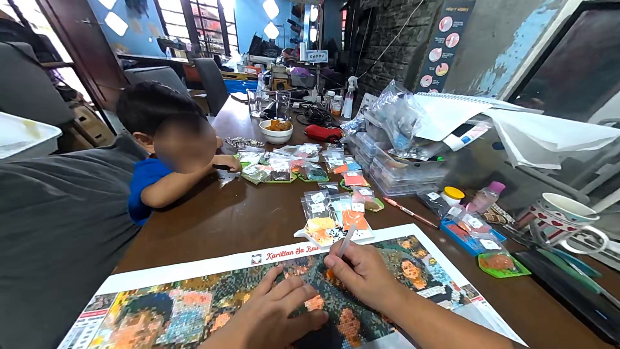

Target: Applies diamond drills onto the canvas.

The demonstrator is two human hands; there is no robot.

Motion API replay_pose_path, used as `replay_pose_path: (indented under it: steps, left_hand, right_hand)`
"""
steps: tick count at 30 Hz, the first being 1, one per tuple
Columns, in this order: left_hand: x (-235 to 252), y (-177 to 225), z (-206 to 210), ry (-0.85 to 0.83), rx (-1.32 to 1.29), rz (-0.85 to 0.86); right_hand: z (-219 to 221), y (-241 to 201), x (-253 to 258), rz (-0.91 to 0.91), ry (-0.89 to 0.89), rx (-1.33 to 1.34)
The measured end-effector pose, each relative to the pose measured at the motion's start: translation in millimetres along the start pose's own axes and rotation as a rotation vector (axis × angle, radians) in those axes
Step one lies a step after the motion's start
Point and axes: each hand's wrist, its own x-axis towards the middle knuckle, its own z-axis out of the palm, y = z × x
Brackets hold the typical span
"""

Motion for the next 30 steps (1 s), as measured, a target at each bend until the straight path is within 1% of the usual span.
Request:
replay_pose_path:
  steps: [11, 30]
  left_hand:
    - [1.3, 2.7, -2.9, -0.03, -0.016, -0.017]
    - [-0.7, -0.9, 1.0, -0.002, -0.002, 0.007]
  right_hand:
    - [3.3, 1.1, 1.9, 0.006, 0.011, -0.031]
    - [3.5, 0.6, 2.8, 0.015, -0.005, -0.028]
